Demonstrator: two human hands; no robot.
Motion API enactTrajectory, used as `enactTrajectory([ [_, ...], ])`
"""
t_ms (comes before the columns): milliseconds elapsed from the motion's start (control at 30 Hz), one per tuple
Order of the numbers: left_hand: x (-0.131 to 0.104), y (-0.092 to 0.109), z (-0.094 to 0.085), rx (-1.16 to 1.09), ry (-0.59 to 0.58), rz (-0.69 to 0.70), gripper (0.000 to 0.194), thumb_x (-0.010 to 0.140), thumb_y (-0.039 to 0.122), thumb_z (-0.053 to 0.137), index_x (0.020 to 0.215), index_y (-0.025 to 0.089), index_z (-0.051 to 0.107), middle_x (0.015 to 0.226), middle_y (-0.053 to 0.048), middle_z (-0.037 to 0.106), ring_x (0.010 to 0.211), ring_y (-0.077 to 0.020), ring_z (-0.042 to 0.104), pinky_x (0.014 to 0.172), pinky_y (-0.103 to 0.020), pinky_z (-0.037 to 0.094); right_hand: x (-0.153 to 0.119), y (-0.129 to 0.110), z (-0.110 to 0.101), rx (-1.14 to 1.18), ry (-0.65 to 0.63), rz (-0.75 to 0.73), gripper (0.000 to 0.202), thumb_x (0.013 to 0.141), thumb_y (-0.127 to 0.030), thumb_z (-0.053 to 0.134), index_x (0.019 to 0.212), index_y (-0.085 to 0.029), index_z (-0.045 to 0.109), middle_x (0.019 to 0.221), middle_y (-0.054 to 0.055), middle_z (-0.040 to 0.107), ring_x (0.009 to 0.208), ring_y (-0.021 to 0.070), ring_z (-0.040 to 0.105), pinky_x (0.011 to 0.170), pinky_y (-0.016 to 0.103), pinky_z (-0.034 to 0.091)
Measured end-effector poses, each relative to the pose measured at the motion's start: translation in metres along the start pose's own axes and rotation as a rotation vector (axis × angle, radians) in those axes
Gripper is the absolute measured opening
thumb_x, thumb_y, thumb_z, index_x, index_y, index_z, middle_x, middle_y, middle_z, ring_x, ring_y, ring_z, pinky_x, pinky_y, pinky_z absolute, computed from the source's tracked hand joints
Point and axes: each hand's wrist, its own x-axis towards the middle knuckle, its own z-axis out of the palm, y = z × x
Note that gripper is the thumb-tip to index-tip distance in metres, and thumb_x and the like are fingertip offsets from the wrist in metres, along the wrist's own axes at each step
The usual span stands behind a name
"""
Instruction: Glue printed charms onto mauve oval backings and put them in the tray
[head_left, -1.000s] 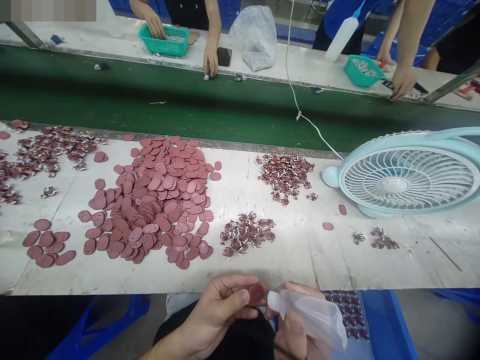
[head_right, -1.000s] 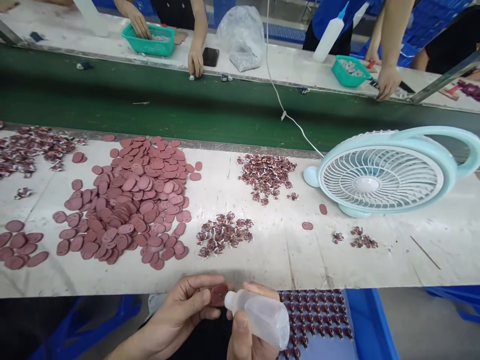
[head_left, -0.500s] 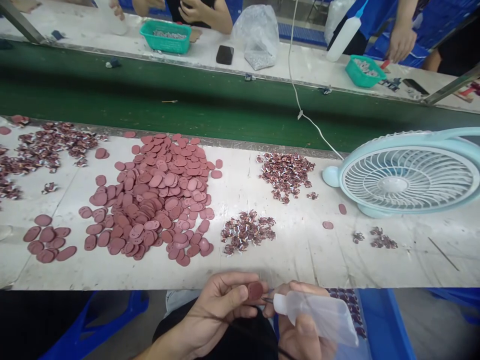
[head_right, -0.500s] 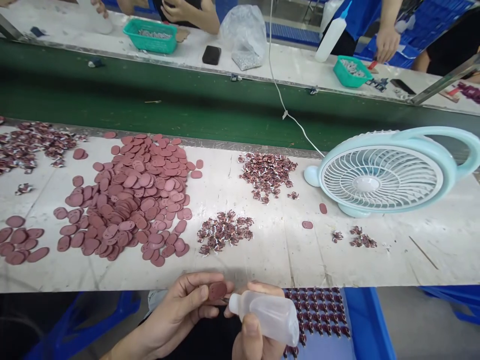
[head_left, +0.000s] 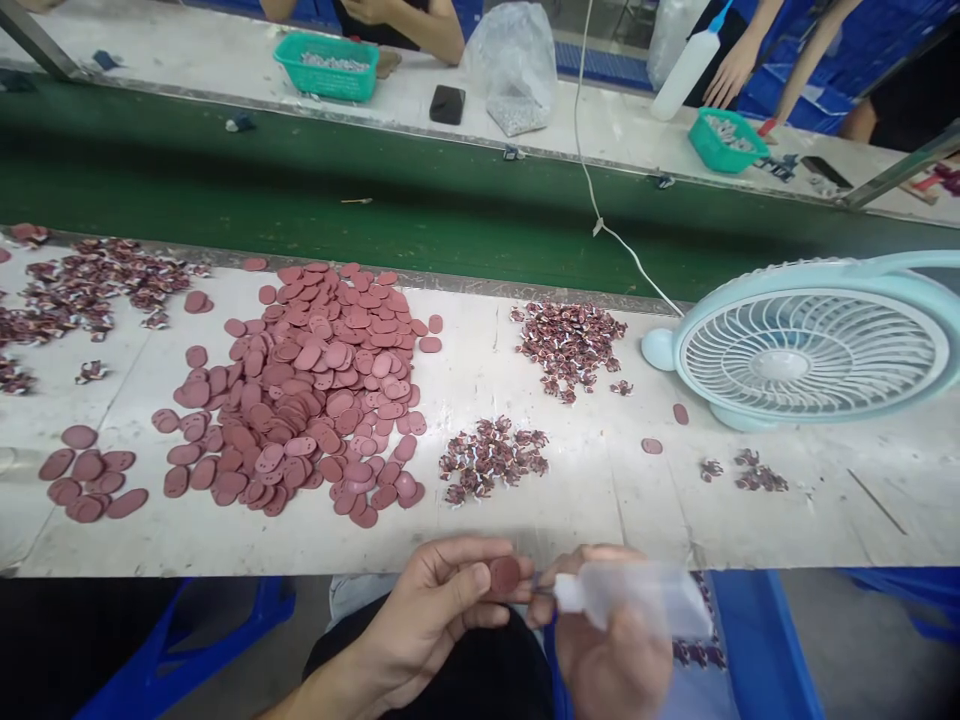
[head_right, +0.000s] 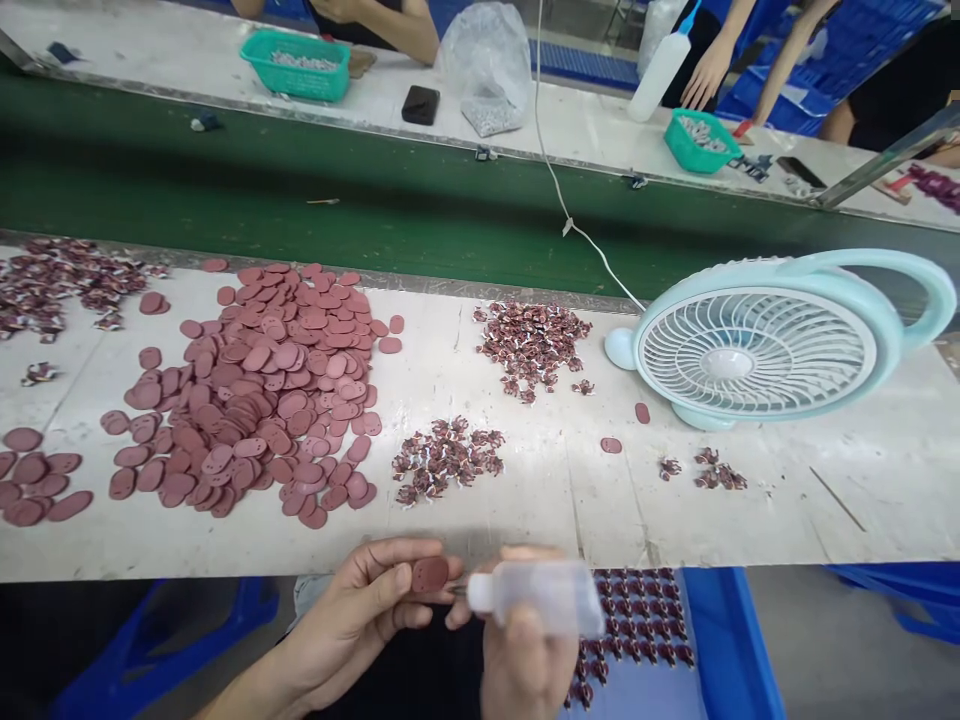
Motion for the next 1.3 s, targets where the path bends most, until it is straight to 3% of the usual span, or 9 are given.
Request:
enactTrajectory([
  [133,0.001,0.003,-0.003,-0.042,-0.002,0.027,0.024,0.086,0.029,0.084,0.108,0.018,0.083,0.117,-0.016,0.083,0.098,-0.0214,0.081,0.079,-0.02,0.063,0.046,-0.017,-0.007,0.249,0.065,0.344,0.036,0.092,-0.055,0.06,0.09,-0.022,0.074,0.058,-0.008,0.049,0.042,0.0059,0.046,0.035,0.011,0.034],
  [267,-0.001,0.009,-0.013,-0.053,0.076,0.048,0.024,0.084,0.03,0.086,0.104,0.018,0.083,0.115,-0.016,0.084,0.085,-0.0186,0.081,0.071,-0.021,0.064,0.072,-0.017,-0.016,0.185,-0.051,0.31,0.072,0.104,-0.045,0.012,0.085,-0.017,0.075,0.06,-0.012,0.032,0.041,-0.0019,0.036,0.044,0.009,0.002],
  [367,-0.009,0.019,-0.024,-0.048,0.182,0.083,0.025,0.081,0.03,0.089,0.102,0.019,0.083,0.114,-0.014,0.084,0.081,-0.0165,0.08,0.066,-0.018,0.063,0.061,-0.014,-0.021,0.164,-0.034,0.208,0.08,0.102,-0.063,0.009,0.088,-0.02,0.076,0.061,-0.01,0.027,0.037,0.0006,0.024,0.043,0.01,-0.011],
  [500,-0.024,0.035,-0.039,-0.044,0.286,0.156,0.026,0.081,0.026,0.089,0.105,0.018,0.083,0.117,-0.013,0.084,0.083,-0.0168,0.08,0.068,-0.018,0.063,0.035,-0.006,-0.012,-0.134,-0.156,0.118,0.044,0.097,-0.064,0.051,0.092,-0.027,0.075,0.057,-0.008,0.038,0.034,0.0069,0.027,0.024,0.014,0.016],
  [633,-0.034,0.043,-0.048,-0.041,0.317,0.188,0.028,0.081,0.021,0.088,0.108,0.017,0.082,0.119,-0.015,0.083,0.084,-0.0166,0.08,0.07,-0.018,0.063,0.033,0.017,0.021,-0.834,-0.504,-0.204,0.021,0.097,-0.031,0.063,0.112,-0.029,0.077,0.079,0.002,0.069,0.061,0.0165,0.065,0.057,0.028,0.059],
  [767,-0.036,0.041,-0.053,-0.052,0.29,0.188,0.027,0.083,0.021,0.086,0.109,0.017,0.082,0.12,-0.014,0.083,0.084,-0.0162,0.08,0.069,-0.018,0.063,0.044,0.037,0.043,-1.142,-0.673,-0.353,0.036,0.099,-0.022,0.053,0.128,-0.025,0.074,0.097,0.009,0.074,0.074,0.02,0.071,0.068,0.032,0.062],
  [967,-0.038,0.038,-0.058,-0.067,0.293,0.168,0.028,0.082,0.024,0.087,0.109,0.017,0.082,0.116,-0.013,0.084,0.084,-0.0165,0.079,0.069,-0.018,0.063,0.038,0.029,0.031,-1.198,-0.812,-0.406,0.029,0.1,-0.022,0.053,0.115,-0.029,0.077,0.101,0.007,0.074,0.081,0.0199,0.075,0.071,0.03,0.064],
  [1167,-0.035,0.037,-0.057,-0.065,0.283,0.14,0.03,0.08,0.025,0.089,0.108,0.015,0.082,0.114,-0.015,0.084,0.083,-0.0165,0.079,0.069,-0.019,0.063,0.03,0.035,0.032,-1.266,-0.51,-0.249,0.02,0.093,-0.041,0.068,0.091,-0.022,0.073,0.085,0.007,0.072,0.07,0.0257,0.072,0.065,0.037,0.058],
  [1300,-0.032,0.033,-0.054,-0.049,0.249,0.133,0.029,0.081,0.024,0.089,0.107,0.016,0.082,0.114,-0.014,0.084,0.089,-0.0189,0.08,0.069,-0.019,0.062,0.029,0.041,0.043,-1.231,-0.513,-0.16,0.014,0.092,-0.033,0.065,0.085,-0.022,0.07,0.082,0.005,0.071,0.069,0.0234,0.068,0.064,0.035,0.054],
])
